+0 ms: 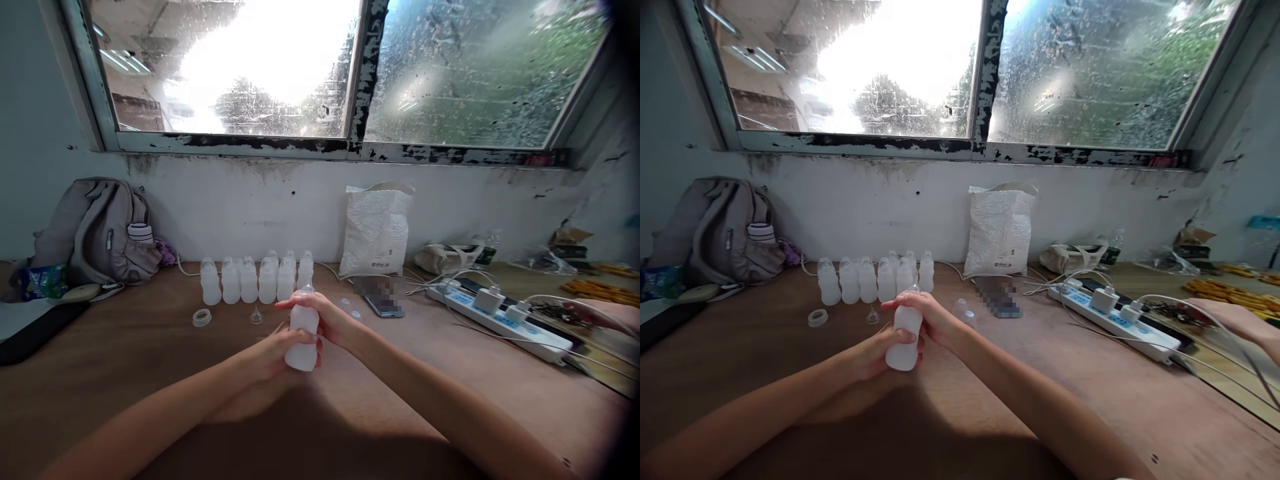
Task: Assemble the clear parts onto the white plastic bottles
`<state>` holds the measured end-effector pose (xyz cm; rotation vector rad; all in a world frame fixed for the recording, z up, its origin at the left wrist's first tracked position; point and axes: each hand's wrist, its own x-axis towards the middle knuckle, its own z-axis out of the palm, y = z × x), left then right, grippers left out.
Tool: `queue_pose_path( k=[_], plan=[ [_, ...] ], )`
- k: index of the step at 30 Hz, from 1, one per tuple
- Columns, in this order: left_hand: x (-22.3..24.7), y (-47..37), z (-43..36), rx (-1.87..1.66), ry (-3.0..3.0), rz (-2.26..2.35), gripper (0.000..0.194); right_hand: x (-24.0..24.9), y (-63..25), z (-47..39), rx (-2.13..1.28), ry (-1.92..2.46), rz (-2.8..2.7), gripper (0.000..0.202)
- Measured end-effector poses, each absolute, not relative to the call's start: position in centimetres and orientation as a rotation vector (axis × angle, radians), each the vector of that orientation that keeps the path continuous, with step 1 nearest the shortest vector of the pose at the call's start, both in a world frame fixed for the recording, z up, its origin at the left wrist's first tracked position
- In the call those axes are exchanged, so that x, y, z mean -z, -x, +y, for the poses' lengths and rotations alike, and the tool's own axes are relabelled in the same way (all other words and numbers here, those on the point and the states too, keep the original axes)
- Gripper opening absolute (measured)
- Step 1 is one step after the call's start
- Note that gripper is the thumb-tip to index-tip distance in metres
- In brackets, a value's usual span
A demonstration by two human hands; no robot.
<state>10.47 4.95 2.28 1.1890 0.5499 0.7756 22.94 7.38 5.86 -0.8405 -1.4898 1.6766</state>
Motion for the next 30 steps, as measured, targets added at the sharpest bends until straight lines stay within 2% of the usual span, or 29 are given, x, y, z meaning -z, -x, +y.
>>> queue_pose_path(
  k=[5, 10, 12, 16, 23, 25, 30],
  plan=[
    [-2.5, -10.5, 5.7, -1.034, -1.488, 0.843, 0.009, -6.5, -22.4, 6.9, -1.374, 0.788, -1.474, 0.019],
    [-3.0, -9.8, 5.2, -0.608, -1.239, 0.508, 0.019, -6.8, -22.7, 6.7, -1.614, 0.733, -1.493, 0.023],
    [-2.8, -9.8, 5.0, -0.557, -1.155, 0.455, 0.022, -6.3, -22.8, 7.0, -1.681, 0.734, -1.473, 0.02],
    [-2.0, -10.3, 5.1, -0.703, -1.187, 0.538, 0.02, -5.2, -22.5, 7.6, -1.594, 0.732, -1.341, 0.014],
    [-1.6, -10.9, 6.2, -0.978, -1.598, 0.892, 0.006, -5.7, -21.8, 7.0, -1.327, 0.78, -1.358, 0.026],
    [-1.2, -10.6, 7.0, -1.045, -1.624, 0.965, 0.011, -5.8, -22.1, 7.6, -1.281, 0.818, -1.48, 0.033],
    [0.0, -9.2, 9.1, -1.175, -1.691, 1.115, 0.047, -6.1, -25.0, 11.0, -0.947, 0.939, -1.913, 0.041]
  ],
)
